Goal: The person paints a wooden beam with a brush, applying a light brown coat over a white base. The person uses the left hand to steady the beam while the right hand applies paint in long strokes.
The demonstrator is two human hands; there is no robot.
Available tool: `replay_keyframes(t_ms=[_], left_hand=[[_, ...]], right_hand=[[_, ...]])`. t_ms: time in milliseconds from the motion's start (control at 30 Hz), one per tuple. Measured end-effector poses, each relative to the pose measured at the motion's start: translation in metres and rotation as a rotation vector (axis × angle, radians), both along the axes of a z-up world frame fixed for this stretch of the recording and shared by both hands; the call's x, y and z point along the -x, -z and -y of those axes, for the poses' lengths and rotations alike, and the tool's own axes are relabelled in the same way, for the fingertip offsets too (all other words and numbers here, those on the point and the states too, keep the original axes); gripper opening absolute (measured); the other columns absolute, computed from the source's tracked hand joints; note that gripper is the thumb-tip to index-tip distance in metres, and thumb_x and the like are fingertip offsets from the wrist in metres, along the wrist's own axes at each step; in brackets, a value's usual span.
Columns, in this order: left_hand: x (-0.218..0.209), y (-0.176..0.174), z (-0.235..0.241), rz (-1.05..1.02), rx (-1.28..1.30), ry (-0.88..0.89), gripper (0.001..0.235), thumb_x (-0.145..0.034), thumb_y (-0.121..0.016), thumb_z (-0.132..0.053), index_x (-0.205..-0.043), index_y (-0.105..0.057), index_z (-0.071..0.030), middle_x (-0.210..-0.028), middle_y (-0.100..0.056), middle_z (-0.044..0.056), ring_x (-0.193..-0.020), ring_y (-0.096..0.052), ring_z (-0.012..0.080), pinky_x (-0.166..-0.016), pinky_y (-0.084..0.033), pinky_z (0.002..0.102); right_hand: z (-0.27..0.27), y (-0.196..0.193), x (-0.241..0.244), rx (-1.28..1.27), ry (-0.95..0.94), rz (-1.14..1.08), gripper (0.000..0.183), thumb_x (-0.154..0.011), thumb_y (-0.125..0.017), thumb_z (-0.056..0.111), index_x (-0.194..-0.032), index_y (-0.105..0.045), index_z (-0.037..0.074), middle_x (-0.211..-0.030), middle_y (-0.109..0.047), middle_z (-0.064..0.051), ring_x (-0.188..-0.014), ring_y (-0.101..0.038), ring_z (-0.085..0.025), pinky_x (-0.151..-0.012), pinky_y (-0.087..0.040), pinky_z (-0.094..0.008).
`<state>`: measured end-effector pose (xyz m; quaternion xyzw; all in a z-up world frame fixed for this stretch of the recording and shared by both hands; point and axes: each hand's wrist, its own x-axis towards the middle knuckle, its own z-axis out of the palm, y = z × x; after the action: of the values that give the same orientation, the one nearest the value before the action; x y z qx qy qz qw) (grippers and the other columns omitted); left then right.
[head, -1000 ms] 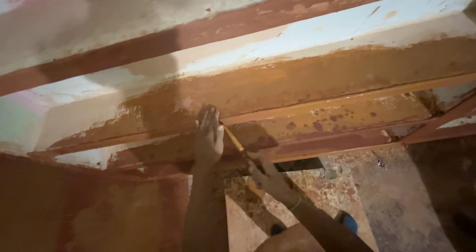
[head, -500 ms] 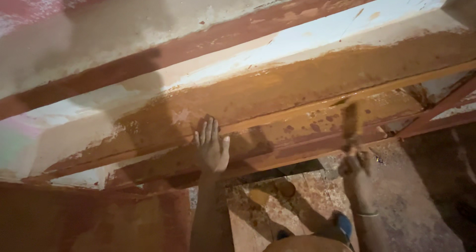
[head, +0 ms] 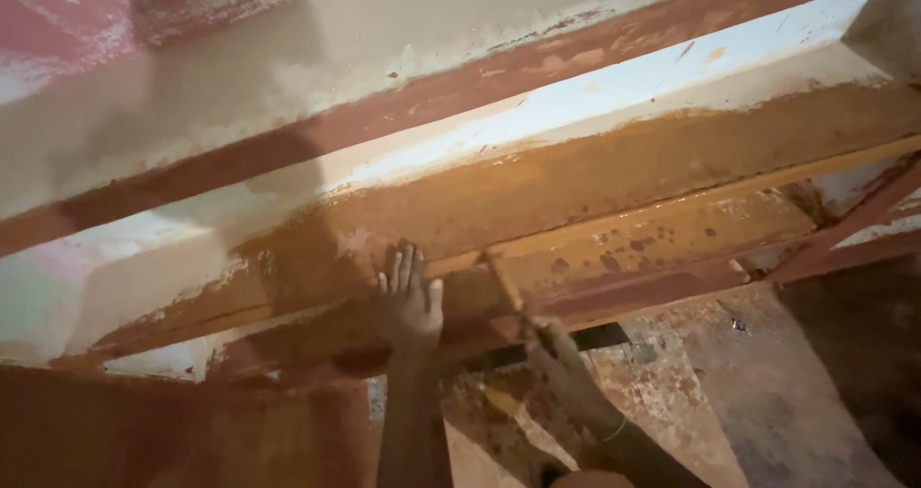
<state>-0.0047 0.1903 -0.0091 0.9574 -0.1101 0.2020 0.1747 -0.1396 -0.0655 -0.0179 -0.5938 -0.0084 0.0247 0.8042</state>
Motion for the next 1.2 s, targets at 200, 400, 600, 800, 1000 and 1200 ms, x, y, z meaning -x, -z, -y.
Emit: replay_keyframes(t_ms=[200, 400, 600, 800, 1000, 1200], left_hand=[[-0.031, 0.047, -0.032, -0.237, 0.960, 0.473, 0.060, -0.108, -0.030, -0.046, -0.159, -0.042, -0.017, -0.170, -0.035, 0.006, -0.161, -0.026, 0.0261, -0.131, -0.008, 0.053], [-0.032, 0.036, -0.022, -0.107, 0.425, 0.228, 0.060, -0.105, -0.040, -0.046, -0.157, -0.046, -0.018, -0.168, -0.039, 0.003, -0.160, -0.028, 0.0266, -0.131, -0.011, 0.057], [0.000, -0.010, 0.028, 0.107, 0.036, -0.073, 0.080, -0.089, -0.064, -0.054, -0.149, -0.045, -0.005, -0.159, -0.040, 0.012, -0.150, -0.029, 0.0381, -0.119, -0.019, 0.065], [0.001, -0.019, 0.047, 0.144, -0.016, -0.179, 0.072, -0.094, -0.064, -0.046, -0.153, -0.045, -0.008, -0.162, -0.041, 0.014, -0.153, -0.030, 0.0412, -0.122, -0.019, 0.068], [-0.006, -0.002, 0.043, 0.094, -0.082, -0.232, 0.063, -0.097, -0.054, -0.038, -0.154, -0.047, -0.011, -0.162, -0.044, 0.010, -0.152, -0.031, 0.0385, -0.122, -0.021, 0.066], [0.000, 0.003, 0.028, 0.056, 0.200, -0.089, 0.050, -0.108, -0.041, -0.033, -0.153, -0.049, -0.012, -0.162, -0.044, 0.013, -0.154, -0.030, 0.0410, -0.123, -0.016, 0.067]], right_hand=[[0.040, 0.028, -0.006, -0.296, -0.240, -0.139, 0.013, -0.114, -0.058, 0.016, -0.117, -0.055, 0.004, -0.071, -0.039, 0.001, -0.056, -0.037, -0.007, -0.049, -0.032, -0.024], [0.110, 0.049, 0.006, -0.120, -0.055, -0.259, 0.024, -0.101, -0.056, 0.017, -0.120, -0.066, 0.005, -0.066, -0.037, 0.004, -0.052, -0.034, -0.006, -0.046, -0.025, -0.025], [0.165, 0.045, 0.027, -0.150, 0.320, -0.154, 0.021, -0.105, -0.052, 0.017, -0.116, -0.064, 0.004, -0.062, -0.034, 0.005, -0.047, -0.030, -0.006, -0.040, -0.022, -0.024], [0.157, 0.018, 0.009, 0.335, 0.337, -0.132, 0.019, -0.107, -0.048, 0.016, -0.114, -0.064, 0.008, -0.064, -0.047, 0.000, -0.051, -0.040, -0.008, -0.043, -0.033, -0.024], [0.054, 0.032, -0.011, -0.147, 0.040, -0.280, 0.033, -0.098, -0.053, 0.023, -0.131, -0.050, 0.020, -0.106, -0.065, 0.006, -0.061, -0.052, -0.007, -0.051, -0.045, -0.024], [0.037, 0.053, -0.016, 0.051, -0.154, -0.073, 0.031, -0.110, -0.056, 0.021, -0.136, -0.056, 0.004, -0.101, -0.058, 0.000, -0.076, -0.050, -0.005, -0.064, -0.048, -0.023]])
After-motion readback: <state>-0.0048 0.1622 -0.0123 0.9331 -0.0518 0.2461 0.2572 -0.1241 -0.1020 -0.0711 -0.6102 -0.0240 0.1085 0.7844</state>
